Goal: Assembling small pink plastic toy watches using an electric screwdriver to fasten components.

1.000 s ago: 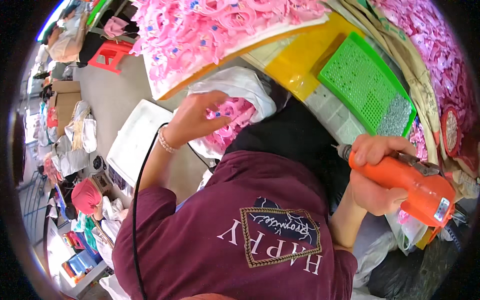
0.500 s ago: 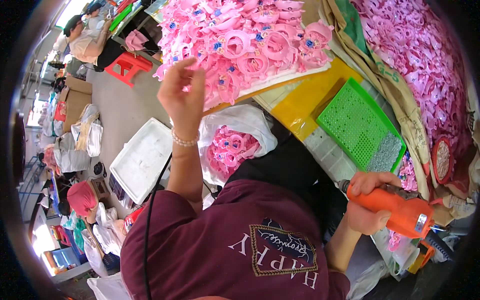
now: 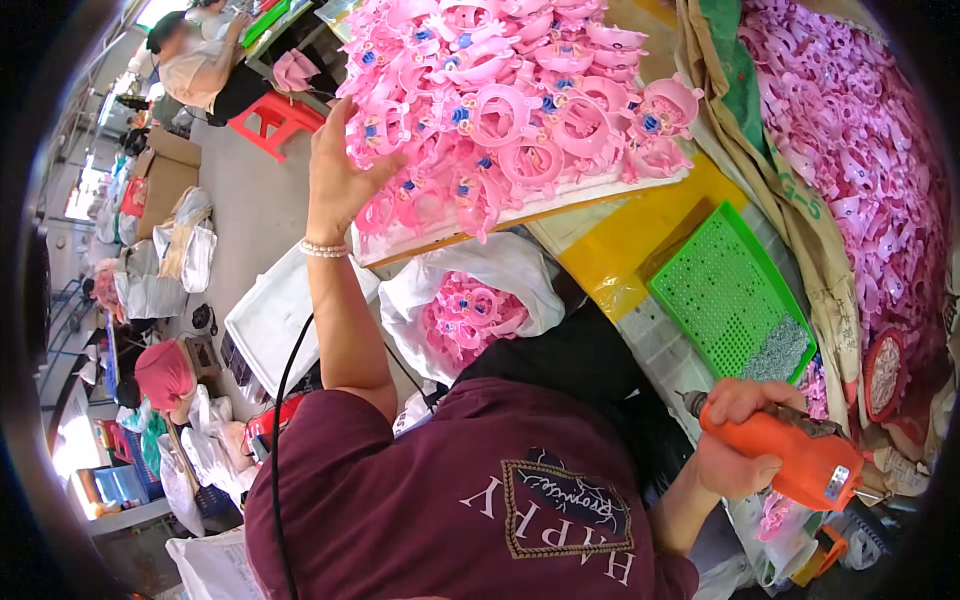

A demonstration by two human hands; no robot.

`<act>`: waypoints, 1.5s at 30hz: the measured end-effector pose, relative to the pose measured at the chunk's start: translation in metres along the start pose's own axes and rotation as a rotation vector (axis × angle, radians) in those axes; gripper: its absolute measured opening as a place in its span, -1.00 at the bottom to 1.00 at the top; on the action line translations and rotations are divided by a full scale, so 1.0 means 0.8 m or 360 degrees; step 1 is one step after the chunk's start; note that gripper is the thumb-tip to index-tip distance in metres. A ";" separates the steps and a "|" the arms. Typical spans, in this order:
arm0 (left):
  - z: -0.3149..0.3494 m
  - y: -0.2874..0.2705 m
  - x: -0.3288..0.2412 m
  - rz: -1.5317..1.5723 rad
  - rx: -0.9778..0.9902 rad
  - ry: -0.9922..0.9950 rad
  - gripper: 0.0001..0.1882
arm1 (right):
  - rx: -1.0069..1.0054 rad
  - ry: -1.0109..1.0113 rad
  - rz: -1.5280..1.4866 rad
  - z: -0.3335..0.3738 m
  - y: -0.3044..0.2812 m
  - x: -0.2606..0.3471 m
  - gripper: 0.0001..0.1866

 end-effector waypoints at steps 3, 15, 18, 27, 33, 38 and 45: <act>-0.001 0.011 0.003 0.0086 0.0041 0.0012 -0.12 | 0.0020 0.0006 0.0030 0.000 0.003 0.000 -0.23; 0.006 0.022 0.003 0.0097 -0.0096 -0.0020 -0.17 | 0.0008 0.0033 0.0016 0.005 -0.006 -0.001 -0.23; 0.009 0.026 0.000 0.0147 -0.0232 -0.0032 -0.19 | 0.0026 0.0027 -0.0005 0.005 -0.009 -0.001 -0.23; 0.019 0.023 -0.014 -0.0014 -0.0302 -0.0076 -0.36 | 0.0000 0.0020 0.0013 0.006 -0.014 -0.005 -0.23; 0.023 0.021 -0.020 -0.0029 -0.0411 0.0051 -0.42 | 0.0038 -0.0001 0.0001 0.004 -0.011 -0.007 -0.23; 0.023 0.016 -0.031 0.0045 -0.0401 0.0115 -0.48 | 0.0054 0.0003 0.0009 0.004 -0.012 -0.007 -0.24; 0.030 0.002 -0.060 0.0159 -0.0550 0.0170 -0.56 | 0.0027 0.0009 0.0020 0.006 -0.015 -0.006 -0.23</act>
Point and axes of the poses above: each hand's wrist, its own z-axis away from the middle knuckle, its own y-axis out of the palm, x = y × z, the point moved 2 cm from there along -z, towards the middle knuckle, and after that the axes turned 1 degree about y, right-handed, at the moved point
